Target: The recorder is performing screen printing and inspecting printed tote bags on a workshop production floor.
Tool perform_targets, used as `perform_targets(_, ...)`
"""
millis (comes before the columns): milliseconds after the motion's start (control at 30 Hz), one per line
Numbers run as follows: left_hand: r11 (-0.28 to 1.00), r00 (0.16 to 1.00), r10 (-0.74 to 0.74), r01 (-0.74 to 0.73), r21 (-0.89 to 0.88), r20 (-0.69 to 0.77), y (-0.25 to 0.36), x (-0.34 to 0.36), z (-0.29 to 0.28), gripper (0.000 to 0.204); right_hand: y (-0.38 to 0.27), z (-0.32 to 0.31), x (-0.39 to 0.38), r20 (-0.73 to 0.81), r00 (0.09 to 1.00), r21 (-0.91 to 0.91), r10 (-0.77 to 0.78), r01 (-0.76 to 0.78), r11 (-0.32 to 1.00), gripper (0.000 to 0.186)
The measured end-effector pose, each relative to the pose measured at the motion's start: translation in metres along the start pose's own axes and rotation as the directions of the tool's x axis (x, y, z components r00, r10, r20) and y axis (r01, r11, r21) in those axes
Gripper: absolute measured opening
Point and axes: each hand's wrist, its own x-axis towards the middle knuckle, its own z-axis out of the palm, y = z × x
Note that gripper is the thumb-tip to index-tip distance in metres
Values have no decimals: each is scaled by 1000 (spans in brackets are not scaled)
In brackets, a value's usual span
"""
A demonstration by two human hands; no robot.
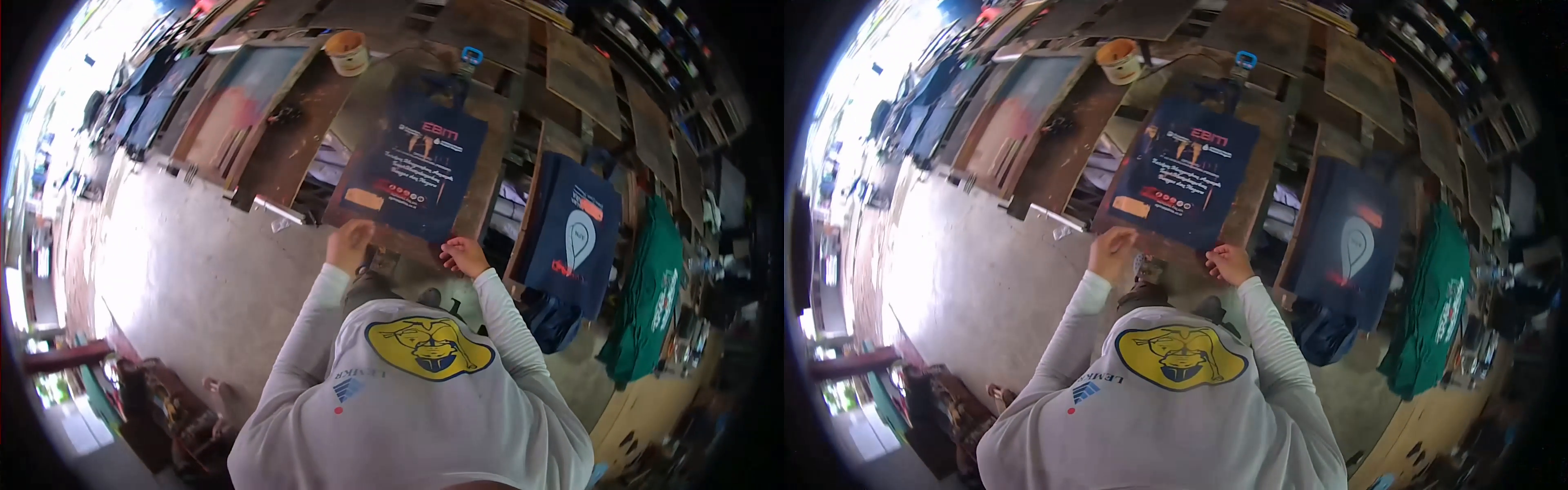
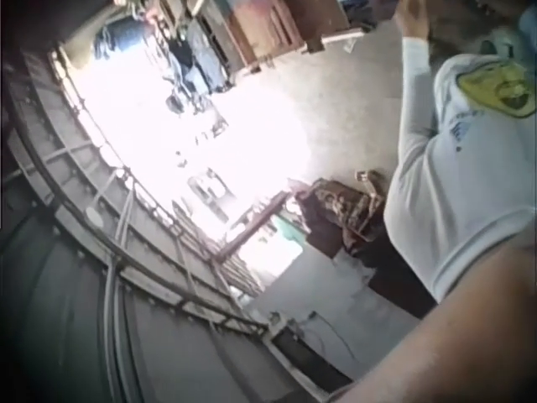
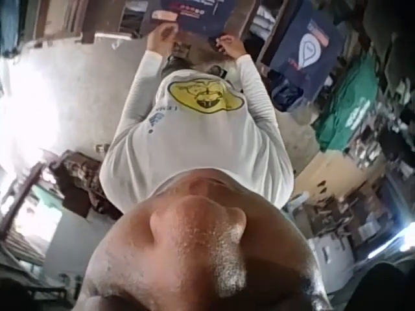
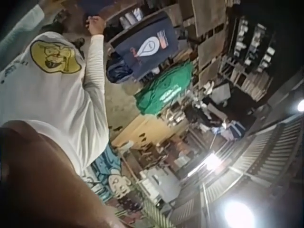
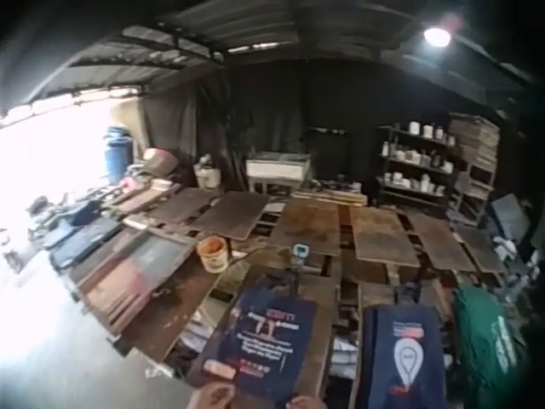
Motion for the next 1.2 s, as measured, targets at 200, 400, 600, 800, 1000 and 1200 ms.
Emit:
perform_targets(200, 968, 931, -182, 112, -226, -315, -46, -56, -41, 15, -15, -4, 15, -16, 995, -3, 97, -97, 995, 26)
perform_targets(400, 885, 926, -274, 136, -446, -262, -43, -84, -36, 19, 10, -1, 18, 8, 993, -5, 114, -114, 994, 26)
perform_targets(600, 974, 998, -42, 29, -226, -54, -42, 113, -18, 13, -19, -23, 47, 0, 999, 142, -50, 49, 989, 22)
perform_targets(800, 867, 998, -9, -26, 498, 68, -82, 208, 9, 35, -11, 0, 13, -30, 1000, 84, -6, 8, 996, 23)
perform_targets(1000, 827, 992, -108, 52, 560, 68, -71, 286, 11, 41, -36, 14, 24, -151, 987, 165, 61, -36, 986, 24)
perform_targets(1200, 906, 974, -64, -33, 422, 215, -61, 313, -16, 48, -45, 48, 24, -221, 970, 112, 100, -76, 991, 25)
